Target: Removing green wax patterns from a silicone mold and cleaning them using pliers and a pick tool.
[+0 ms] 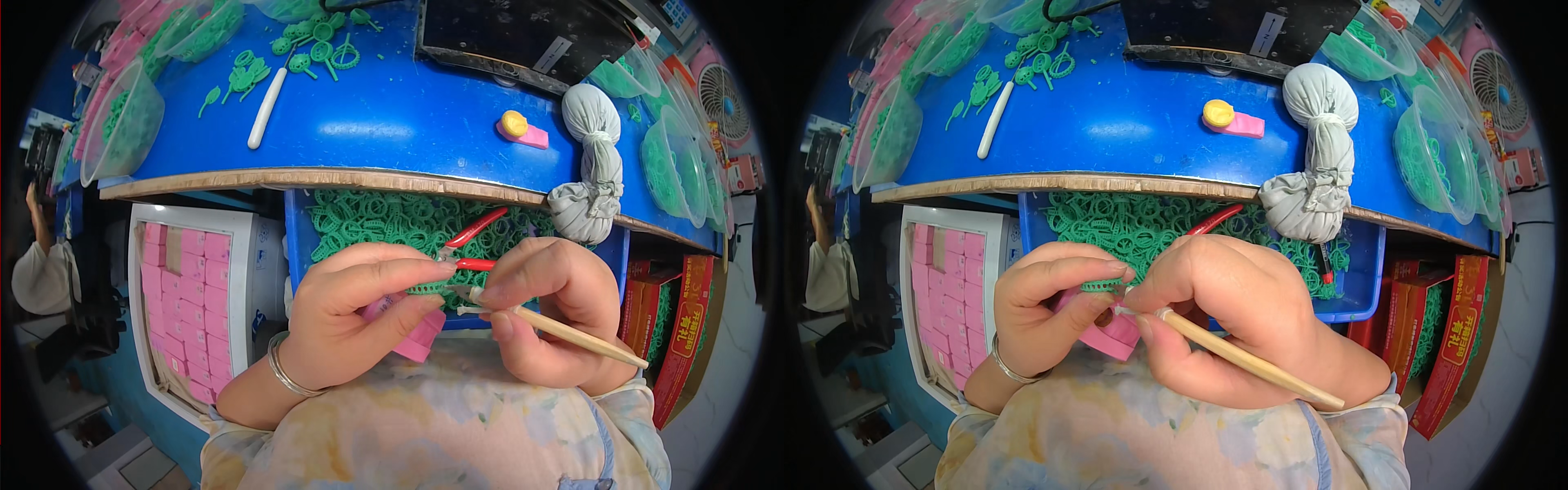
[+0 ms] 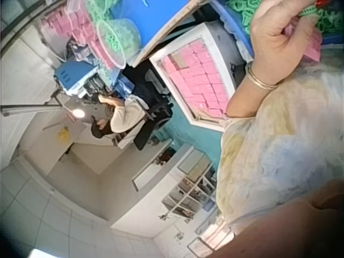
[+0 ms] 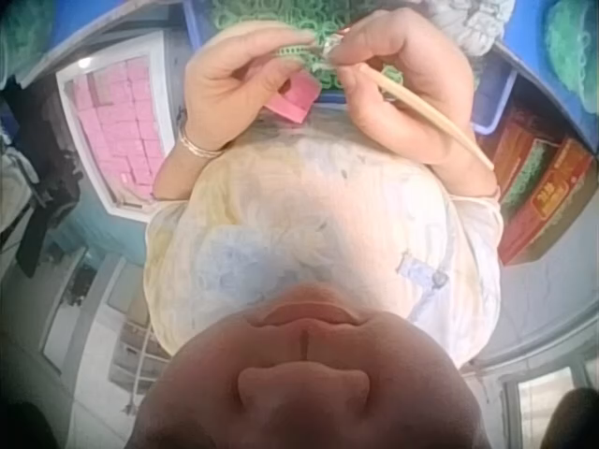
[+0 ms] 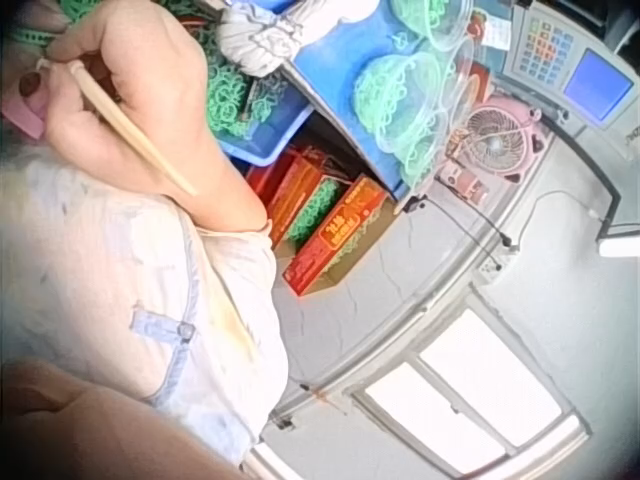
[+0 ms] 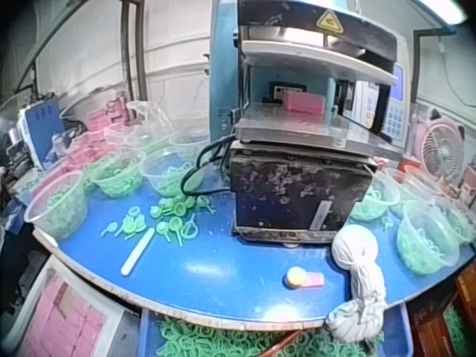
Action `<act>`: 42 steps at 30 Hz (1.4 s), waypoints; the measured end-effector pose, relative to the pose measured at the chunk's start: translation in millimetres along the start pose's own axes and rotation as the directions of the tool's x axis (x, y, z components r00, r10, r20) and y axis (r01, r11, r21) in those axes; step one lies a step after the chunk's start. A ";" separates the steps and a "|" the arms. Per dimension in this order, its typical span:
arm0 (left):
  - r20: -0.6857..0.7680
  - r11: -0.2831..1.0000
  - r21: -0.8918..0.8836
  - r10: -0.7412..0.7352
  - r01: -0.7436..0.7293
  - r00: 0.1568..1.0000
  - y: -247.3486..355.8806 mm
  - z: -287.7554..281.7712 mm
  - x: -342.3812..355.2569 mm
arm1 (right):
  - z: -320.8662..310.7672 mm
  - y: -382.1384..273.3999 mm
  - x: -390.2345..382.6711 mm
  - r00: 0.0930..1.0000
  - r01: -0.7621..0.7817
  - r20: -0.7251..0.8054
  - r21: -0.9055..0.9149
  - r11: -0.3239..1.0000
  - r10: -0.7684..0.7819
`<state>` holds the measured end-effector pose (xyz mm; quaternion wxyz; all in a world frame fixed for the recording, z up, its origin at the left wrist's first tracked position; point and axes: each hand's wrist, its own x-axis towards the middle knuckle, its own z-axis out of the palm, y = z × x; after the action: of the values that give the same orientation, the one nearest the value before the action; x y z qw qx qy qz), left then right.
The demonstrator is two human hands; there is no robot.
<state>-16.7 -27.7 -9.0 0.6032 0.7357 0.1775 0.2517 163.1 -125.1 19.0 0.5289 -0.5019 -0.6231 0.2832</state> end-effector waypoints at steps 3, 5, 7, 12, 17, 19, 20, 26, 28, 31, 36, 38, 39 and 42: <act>-0.002 1.000 0.012 -0.001 0.001 1.000 0.4 -0.1 -0.1 | 1.7 -0.6 0.9 1.000 0.004 -0.007 -0.002 1.000 -0.004; 0.006 1.000 0.017 0.015 -0.015 1.000 -0.3 -0.4 0.4 | 2.8 -1.1 0.2 1.000 -0.003 -0.020 0.010 1.000 0.003; 0.010 1.000 0.017 0.023 -0.023 1.000 -1.0 -0.3 0.9 | 3.2 -1.5 -1.5 0.998 -0.064 -0.014 0.059 0.996 0.065; 0.027 0.997 0.069 0.039 -0.041 0.999 0.0 -2.9 2.1 | -4.9 4.6 6.0 0.996 0.014 0.087 0.078 0.997 -0.021; 0.037 0.988 0.135 0.067 -0.071 0.997 -0.8 -3.7 2.8 | -3.4 4.6 6.3 0.991 0.100 0.077 0.114 0.989 -0.109; 0.035 0.988 0.139 0.070 -0.074 0.997 -1.8 -3.1 2.4 | -5.1 -7.3 5.7 0.986 -0.133 0.108 0.051 0.990 0.127; 0.035 0.987 0.140 0.076 -0.081 0.996 -2.2 -2.9 2.5 | -5.0 -9.1 4.7 0.986 -0.133 0.107 0.050 0.990 0.128; 0.013 0.985 0.152 0.076 -0.077 0.997 -2.0 -1.7 1.9 | -8.5 -8.9 0.3 0.990 -0.135 0.047 0.000 0.991 0.135; 0.019 0.987 0.147 0.062 -0.064 0.998 -0.2 -1.9 1.8 | -13.3 -4.0 3.5 0.994 0.046 0.099 0.034 0.998 -0.049; 0.024 0.989 0.136 0.053 -0.056 0.998 0.8 -2.3 2.5 | -13.6 -4.0 10.5 0.975 0.160 0.166 -0.067 0.985 -0.147; 0.012 0.990 0.131 0.046 -0.047 0.999 0.4 -2.0 2.0 | -13.8 -4.3 9.7 0.972 0.203 0.151 -0.138 0.970 -0.182; 0.001 0.991 0.129 0.045 -0.045 0.999 0.5 -1.0 1.7 | -15.7 -5.0 8.5 0.975 0.191 0.147 -0.174 0.966 -0.166; 0.001 0.991 0.128 0.046 -0.045 0.999 0.7 -0.6 1.5 | -16.6 -4.8 7.8 0.972 0.196 0.164 -0.177 0.964 -0.168; 0.000 0.992 0.116 0.043 -0.043 0.999 1.4 0.1 1.7 | -18.4 -5.3 9.2 0.962 0.216 0.211 -0.188 0.958 -0.176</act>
<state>-15.4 -27.0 -7.4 0.5536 0.7729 0.1768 0.2547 179.2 -121.6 32.3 0.4360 -0.4607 -0.7443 0.2090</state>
